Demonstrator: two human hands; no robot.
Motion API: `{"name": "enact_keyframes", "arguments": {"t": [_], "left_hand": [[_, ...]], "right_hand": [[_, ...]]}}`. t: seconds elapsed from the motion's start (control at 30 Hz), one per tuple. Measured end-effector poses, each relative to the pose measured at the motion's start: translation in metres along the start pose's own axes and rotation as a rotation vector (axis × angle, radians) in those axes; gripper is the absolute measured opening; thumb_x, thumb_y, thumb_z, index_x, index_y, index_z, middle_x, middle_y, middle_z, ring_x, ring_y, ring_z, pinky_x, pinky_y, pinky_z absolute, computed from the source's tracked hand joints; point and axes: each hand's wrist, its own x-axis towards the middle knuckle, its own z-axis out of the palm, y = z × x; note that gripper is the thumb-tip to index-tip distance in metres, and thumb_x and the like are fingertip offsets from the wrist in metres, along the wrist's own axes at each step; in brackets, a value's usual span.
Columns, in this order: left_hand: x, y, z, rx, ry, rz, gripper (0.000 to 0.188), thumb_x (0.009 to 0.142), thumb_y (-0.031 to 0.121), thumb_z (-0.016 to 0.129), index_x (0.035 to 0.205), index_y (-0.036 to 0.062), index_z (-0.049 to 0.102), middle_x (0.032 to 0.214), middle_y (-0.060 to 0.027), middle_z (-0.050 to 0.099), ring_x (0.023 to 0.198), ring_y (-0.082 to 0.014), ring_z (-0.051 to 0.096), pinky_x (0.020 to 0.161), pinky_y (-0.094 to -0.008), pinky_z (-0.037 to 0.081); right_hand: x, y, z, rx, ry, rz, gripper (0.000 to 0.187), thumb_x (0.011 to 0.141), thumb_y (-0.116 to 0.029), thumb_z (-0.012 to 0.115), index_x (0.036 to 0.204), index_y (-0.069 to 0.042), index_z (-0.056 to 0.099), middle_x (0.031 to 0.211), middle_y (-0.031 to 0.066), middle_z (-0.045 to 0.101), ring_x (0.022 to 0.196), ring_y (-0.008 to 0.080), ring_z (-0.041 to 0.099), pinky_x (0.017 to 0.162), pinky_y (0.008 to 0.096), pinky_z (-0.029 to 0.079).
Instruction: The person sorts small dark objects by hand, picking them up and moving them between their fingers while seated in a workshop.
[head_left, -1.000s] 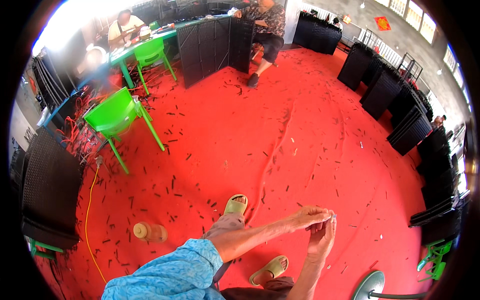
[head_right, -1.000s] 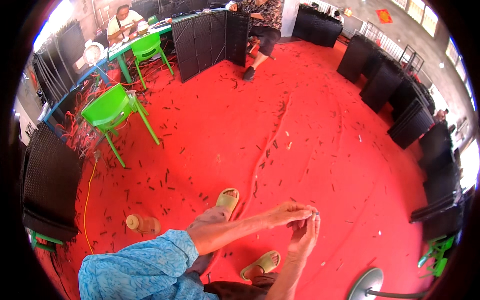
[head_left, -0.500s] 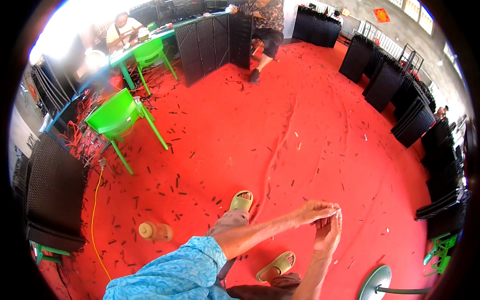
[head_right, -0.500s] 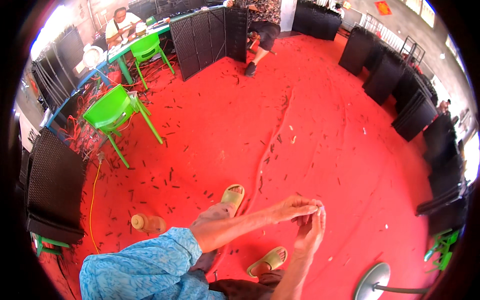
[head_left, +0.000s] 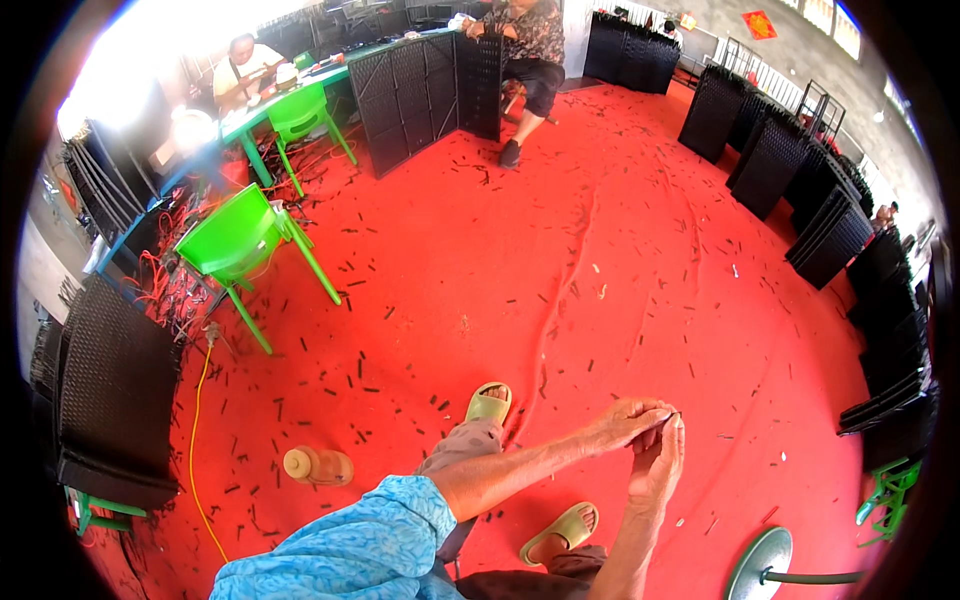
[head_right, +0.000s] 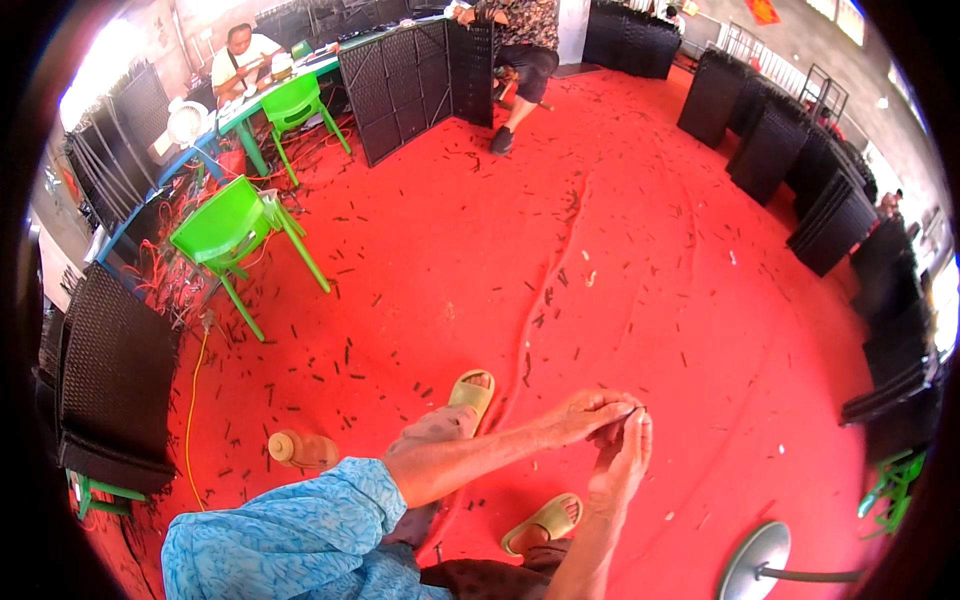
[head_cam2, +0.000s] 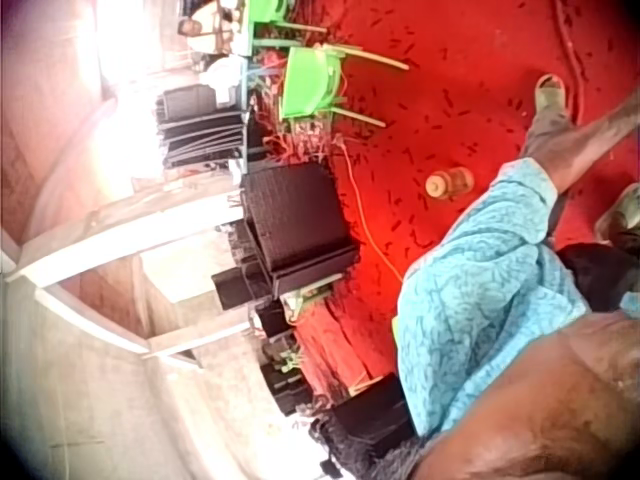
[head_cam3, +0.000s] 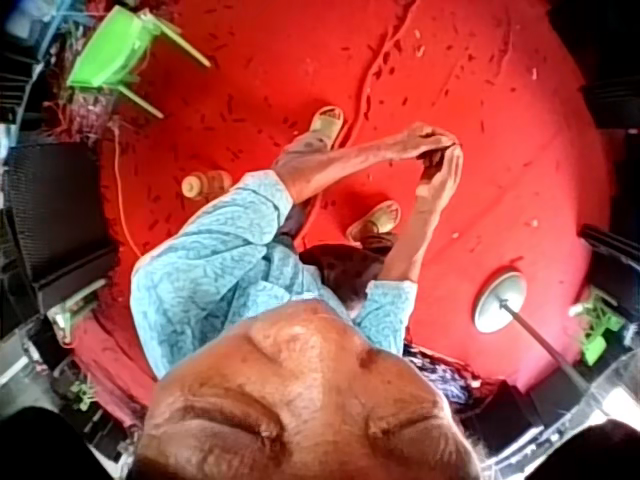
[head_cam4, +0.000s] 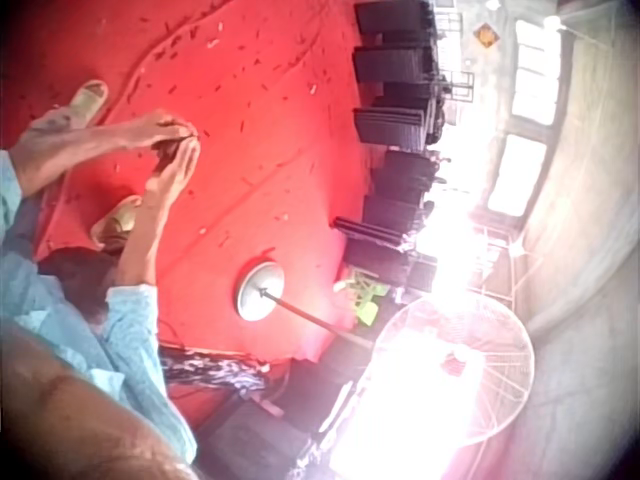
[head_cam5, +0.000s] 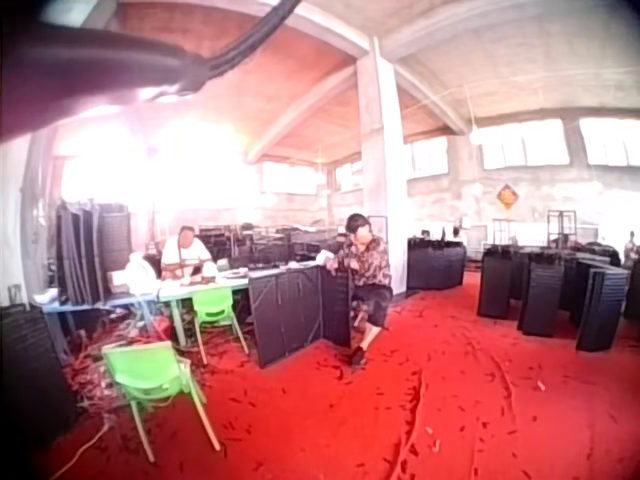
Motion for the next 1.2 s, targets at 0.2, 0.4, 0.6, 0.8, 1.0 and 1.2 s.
{"name": "enact_keyframes", "arguments": {"t": [0.2,0.4,0.6,0.8,1.0,1.2], "left_hand": [[-0.001,0.0,0.002,0.051,0.02,0.027,0.031,0.092,0.032,0.042,0.099,0.0067,0.058,0.064,0.0044,0.049,0.056,-0.0028,0.044,0.048,-0.0175,0.036],[0.0,-0.004,0.0,-0.003,-0.018,0.021,0.034,0.089,0.04,0.045,0.092,0.0087,0.058,0.065,0.0034,0.049,0.058,-0.004,0.046,0.05,-0.0181,0.038],[0.003,-0.004,0.002,-0.067,0.007,-0.072,0.034,0.088,0.041,0.047,0.085,0.0088,0.055,0.065,0.0025,0.051,0.058,-0.0048,0.049,0.051,-0.018,0.04],[0.01,-0.009,0.001,-0.101,0.032,-0.075,0.025,0.087,0.033,0.052,0.085,0.0086,0.054,0.063,0.0031,0.053,0.054,-0.0041,0.049,0.046,-0.0168,0.037],[0.016,-0.011,0.005,-0.187,0.118,-0.033,0.022,0.087,0.031,0.053,0.082,0.0096,0.053,0.062,0.0035,0.053,0.051,-0.0038,0.049,0.044,-0.0155,0.034],[0.015,-0.01,0.006,-0.219,0.125,-0.058,0.025,0.086,0.034,0.053,0.079,0.0099,0.052,0.061,0.0038,0.051,0.052,-0.0036,0.048,0.044,-0.0163,0.034]], "right_hand": [[0.001,0.005,-0.004,-0.04,-0.04,0.028,0.024,0.088,-0.031,0.048,0.091,-0.008,0.054,0.068,-0.0036,0.044,0.063,0.0063,0.038,0.055,0.0223,0.031],[0.007,0.009,-0.005,0.119,0.119,0.091,0.016,0.088,-0.024,0.049,0.087,-0.009,0.054,0.066,-0.002,0.043,0.059,0.0081,0.039,0.049,0.0228,0.032],[0.007,0.003,-0.004,0.096,0.114,0.032,0.018,0.088,-0.024,0.048,0.09,-0.008,0.054,0.067,-0.0019,0.043,0.058,0.0079,0.039,0.048,0.0226,0.032],[0.007,-0.001,-0.002,0.012,0.049,-0.018,0.024,0.088,-0.025,0.048,0.101,-0.005,0.054,0.068,-0.0001,0.043,0.058,0.009,0.039,0.049,0.0231,0.036],[0.012,0.001,-0.006,0.037,0.06,-0.055,0.022,0.088,-0.024,0.049,0.101,-0.006,0.054,0.068,-0.0008,0.043,0.058,0.0091,0.039,0.05,0.0232,0.036],[0.013,0.0,-0.011,0.068,-0.008,-0.043,0.018,0.088,-0.025,0.051,0.092,-0.008,0.055,0.068,-0.0013,0.042,0.059,0.0095,0.039,0.051,0.0235,0.036]]}}
